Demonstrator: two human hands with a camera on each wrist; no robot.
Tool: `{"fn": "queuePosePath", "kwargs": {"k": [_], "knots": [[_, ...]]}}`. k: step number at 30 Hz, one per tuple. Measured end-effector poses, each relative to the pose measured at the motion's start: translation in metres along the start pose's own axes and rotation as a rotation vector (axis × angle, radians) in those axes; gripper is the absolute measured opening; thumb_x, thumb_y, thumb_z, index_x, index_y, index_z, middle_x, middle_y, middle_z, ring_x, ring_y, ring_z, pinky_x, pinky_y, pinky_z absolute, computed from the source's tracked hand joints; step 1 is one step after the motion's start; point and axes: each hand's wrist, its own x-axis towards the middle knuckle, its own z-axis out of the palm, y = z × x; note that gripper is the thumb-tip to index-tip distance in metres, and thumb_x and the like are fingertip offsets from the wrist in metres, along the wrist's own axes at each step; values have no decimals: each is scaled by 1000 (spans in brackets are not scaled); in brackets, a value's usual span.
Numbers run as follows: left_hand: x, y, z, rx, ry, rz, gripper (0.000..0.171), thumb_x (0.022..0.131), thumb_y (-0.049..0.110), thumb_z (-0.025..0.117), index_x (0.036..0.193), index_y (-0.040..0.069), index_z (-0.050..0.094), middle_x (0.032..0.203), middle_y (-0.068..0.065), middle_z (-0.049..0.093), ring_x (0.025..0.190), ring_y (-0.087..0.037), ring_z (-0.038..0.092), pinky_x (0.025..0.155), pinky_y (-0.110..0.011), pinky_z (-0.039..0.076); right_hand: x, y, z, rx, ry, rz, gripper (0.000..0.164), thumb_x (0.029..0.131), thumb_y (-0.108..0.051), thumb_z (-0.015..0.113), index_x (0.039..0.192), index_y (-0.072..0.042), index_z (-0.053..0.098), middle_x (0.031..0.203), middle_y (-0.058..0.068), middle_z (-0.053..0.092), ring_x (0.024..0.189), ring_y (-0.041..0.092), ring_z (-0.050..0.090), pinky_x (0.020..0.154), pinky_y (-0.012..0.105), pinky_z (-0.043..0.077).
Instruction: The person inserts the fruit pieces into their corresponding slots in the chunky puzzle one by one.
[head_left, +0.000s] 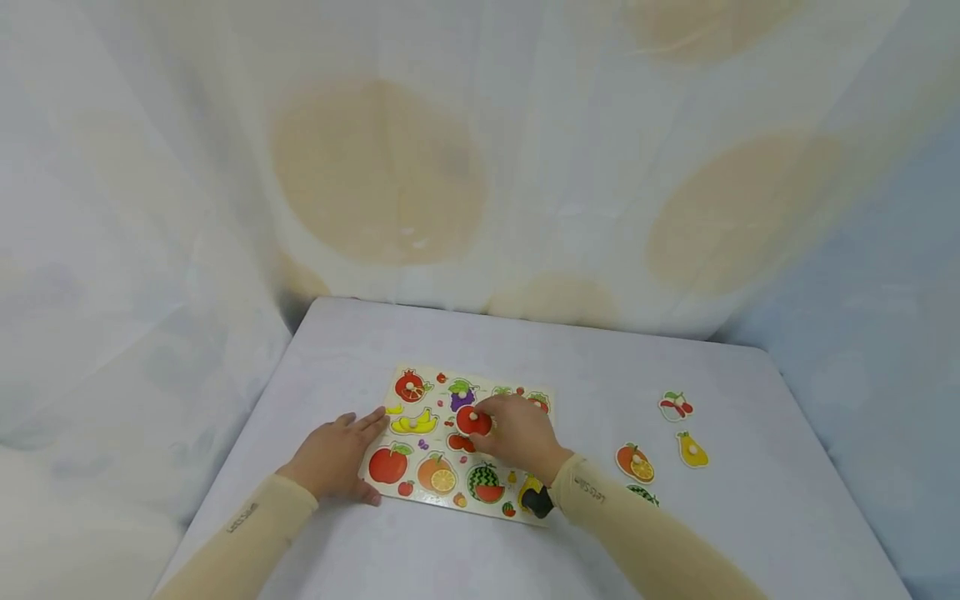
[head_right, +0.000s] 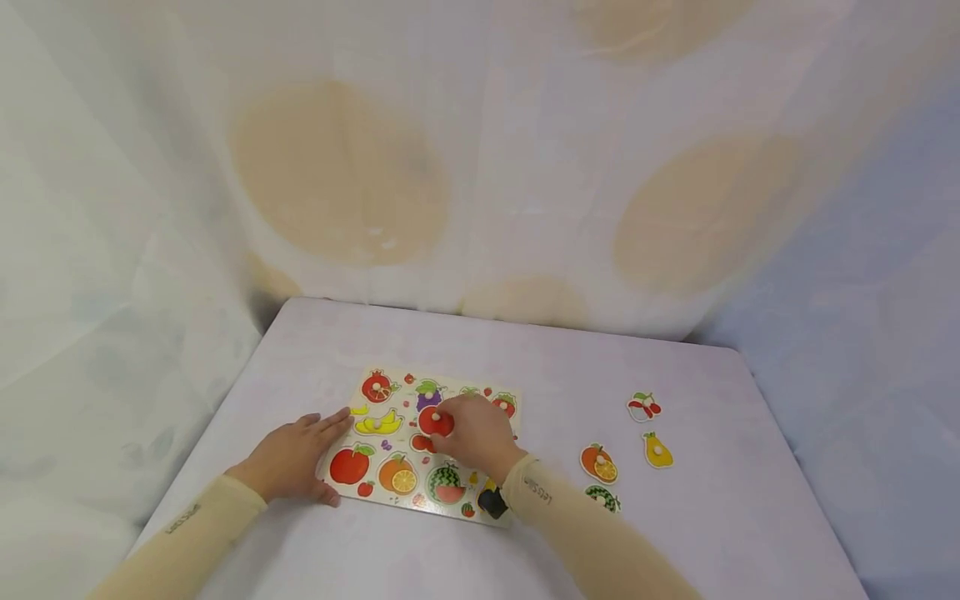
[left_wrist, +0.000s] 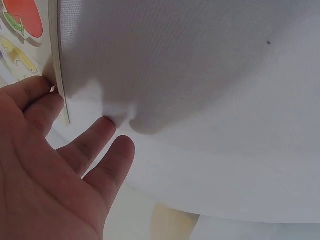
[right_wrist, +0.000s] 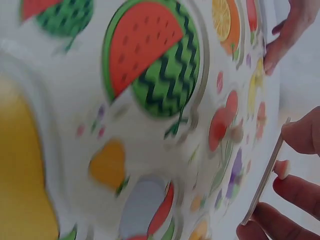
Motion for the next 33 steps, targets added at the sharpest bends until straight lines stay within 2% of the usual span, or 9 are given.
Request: {"fn": "queuePosePath", "kwargs": {"k": [3,13,18,25,33], "knots": [[-1,-1,-2,-8,3,2,118,54,62,90,153,16,43,158,0,37,134,-43,41,102,-55,45,3,-13,6,-2,-10,-41,46,82,-45,79,120,-19,74,112,-5,71,101,15,64,77,27,55],[-2,-4,-4,-44,8,16,119,54,62,91,153,16,43,158,1,36,134,-42,40,99,-56,46,12,-65,25,-55,-71,-142,41,83,-47,76,117,-24,74,114,-7,70,101,15,62,82,32,54],[-1,-3,-4,-43,22,25,119,53,62,90,152,17,44,158,2,38,134,-42,42,99,-55,46,12,-76,38,-53,-94,-174,41,84,-49,76,118,-25,73,115,-8,68,98,13,60,80,30,53],[-2,0,-4,-36,49,60,118,53,64,90,152,16,45,157,1,39,132,-41,44,98,-53,48,8,-85,46,-78,-101,-180,42,83,-45,78,120,-25,72,125,-4,66,107,17,58,85,32,54],[-4,1,-6,-12,67,82,118,54,65,89,151,14,45,156,1,40,129,-41,46,97,-52,49,6,-96,48,-147,-76,-232,48,82,-48,79,122,-23,71,121,-4,65,105,17,58,84,31,54]]}}
